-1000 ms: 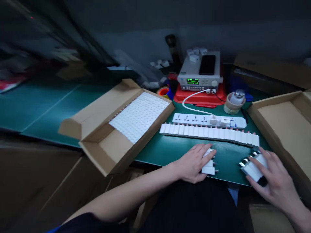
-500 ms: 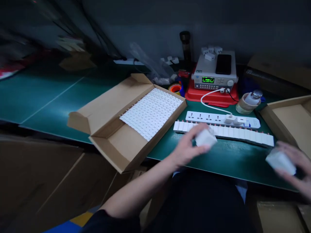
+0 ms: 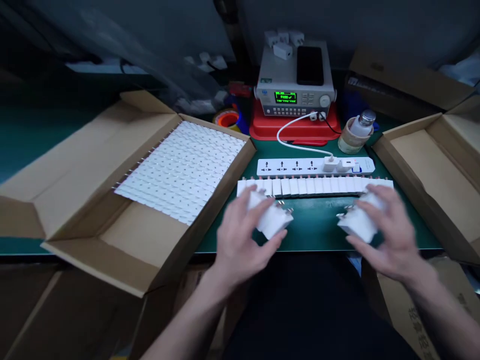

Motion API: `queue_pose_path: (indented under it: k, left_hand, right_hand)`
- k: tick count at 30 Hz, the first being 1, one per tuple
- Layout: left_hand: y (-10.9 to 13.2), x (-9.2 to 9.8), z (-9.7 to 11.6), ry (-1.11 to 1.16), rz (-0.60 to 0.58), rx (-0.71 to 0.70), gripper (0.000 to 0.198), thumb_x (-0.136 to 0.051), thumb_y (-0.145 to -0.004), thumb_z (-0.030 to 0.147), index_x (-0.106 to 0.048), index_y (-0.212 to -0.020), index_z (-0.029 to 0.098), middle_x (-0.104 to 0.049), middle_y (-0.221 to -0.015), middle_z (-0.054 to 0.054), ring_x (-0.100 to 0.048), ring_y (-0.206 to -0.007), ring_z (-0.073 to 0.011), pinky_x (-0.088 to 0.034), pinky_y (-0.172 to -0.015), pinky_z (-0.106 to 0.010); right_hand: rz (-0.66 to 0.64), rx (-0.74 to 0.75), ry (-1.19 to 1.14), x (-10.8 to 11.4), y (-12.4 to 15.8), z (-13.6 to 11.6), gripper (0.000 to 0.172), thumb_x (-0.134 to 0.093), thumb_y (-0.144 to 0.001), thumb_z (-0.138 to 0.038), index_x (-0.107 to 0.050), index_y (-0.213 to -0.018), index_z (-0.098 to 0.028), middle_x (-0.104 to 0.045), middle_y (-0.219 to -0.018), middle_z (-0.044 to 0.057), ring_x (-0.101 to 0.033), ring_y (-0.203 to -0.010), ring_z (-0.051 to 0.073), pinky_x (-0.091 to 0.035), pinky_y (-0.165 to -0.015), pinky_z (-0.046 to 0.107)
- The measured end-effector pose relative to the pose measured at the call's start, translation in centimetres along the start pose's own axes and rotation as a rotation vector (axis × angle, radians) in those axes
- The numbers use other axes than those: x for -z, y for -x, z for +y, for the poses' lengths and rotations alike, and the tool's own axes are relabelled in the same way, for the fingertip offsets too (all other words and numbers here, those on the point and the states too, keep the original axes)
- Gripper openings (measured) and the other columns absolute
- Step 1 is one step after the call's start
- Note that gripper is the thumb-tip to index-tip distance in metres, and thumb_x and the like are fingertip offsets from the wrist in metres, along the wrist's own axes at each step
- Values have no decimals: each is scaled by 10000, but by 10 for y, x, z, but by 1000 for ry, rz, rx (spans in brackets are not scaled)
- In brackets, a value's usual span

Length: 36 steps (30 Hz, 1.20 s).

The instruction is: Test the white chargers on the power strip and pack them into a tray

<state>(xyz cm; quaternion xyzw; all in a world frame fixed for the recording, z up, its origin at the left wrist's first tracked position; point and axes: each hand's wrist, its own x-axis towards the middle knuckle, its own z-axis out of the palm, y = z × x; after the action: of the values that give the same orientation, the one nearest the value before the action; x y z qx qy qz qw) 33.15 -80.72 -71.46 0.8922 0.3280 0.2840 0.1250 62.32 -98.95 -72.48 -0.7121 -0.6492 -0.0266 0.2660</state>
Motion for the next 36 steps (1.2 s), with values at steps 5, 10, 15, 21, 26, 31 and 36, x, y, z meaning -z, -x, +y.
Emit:
queue_pose_path:
  k: [5,10,15,21,26,31,36]
  left_hand:
    - [26,-61,5,-180,-125,64,586,-738,-878,460,-526,-1364,212,-554,-1407,-225,-601,-1200,-390,-596,-875,-501]
    - [15,-81,5,-134,-34,57,427,-676,-935,386,-548,-1265,147,-611,-1242,-217,-635,-1095,-350,-599,-825,-472]
    - [30,-71,0,-11,-94,61,397,-562,-972,180,-513,-1362,229,-542,-1411,-197,-607,-1227,-342,-599,-908,-504]
    - [24,-39,-22,194,-14,-11,385,-538,-973,125,-512,-1337,247,-654,-1299,-122,-640,-1197,-264,-586,-979,-451]
    - [-60,-13,-45,-134,-56,-128,259,-537,-968,162,-625,-1212,173,-643,-1271,-164,-626,-1129,-302,-580,-904,-455]
    - [-139,-11,-42,-370,-486,-235,284,-563,-903,88,-716,-1130,163,-649,-1167,-146,-615,-1073,-310,-553,-854,-412]
    - [-170,-20,-33,-358,-594,-275,242,-654,-855,118,-723,-1086,131,-659,-1181,-156,-608,-1144,-313,-526,-930,-399]
  right_hand:
    - [60,-57,203,-76,-3,-19,683,-745,-845,-543,-497,-1416,-261,-396,-1523,204,-414,-1369,503,-489,-990,720]
    - [110,-110,186,-90,-12,-17,595,-704,-900,-486,-513,-1369,-173,-457,-1417,251,-552,-1203,423,-591,-868,574]
    - [2,-52,76,-66,3,0,410,-587,-971,-248,-555,-1381,-253,-502,-1407,180,-581,-1231,360,-602,-902,530]
    - [119,105,-78,-39,-36,4,440,-677,-922,-204,-553,-1345,-218,-668,-1228,147,-665,-1134,293,-619,-883,447]
    - [18,348,119,-58,-124,-22,256,-582,-963,-187,-647,-1208,-156,-657,-1226,196,-627,-1142,306,-580,-894,462]
    - [-301,396,427,-72,-186,-45,306,-481,-902,-19,-717,-1053,-141,-665,-1138,190,-604,-1056,313,-501,-793,401]
    - [-567,287,393,-67,-218,-57,288,-530,-878,-17,-698,-1047,-178,-682,-1020,111,-613,-938,239,-431,-722,322]
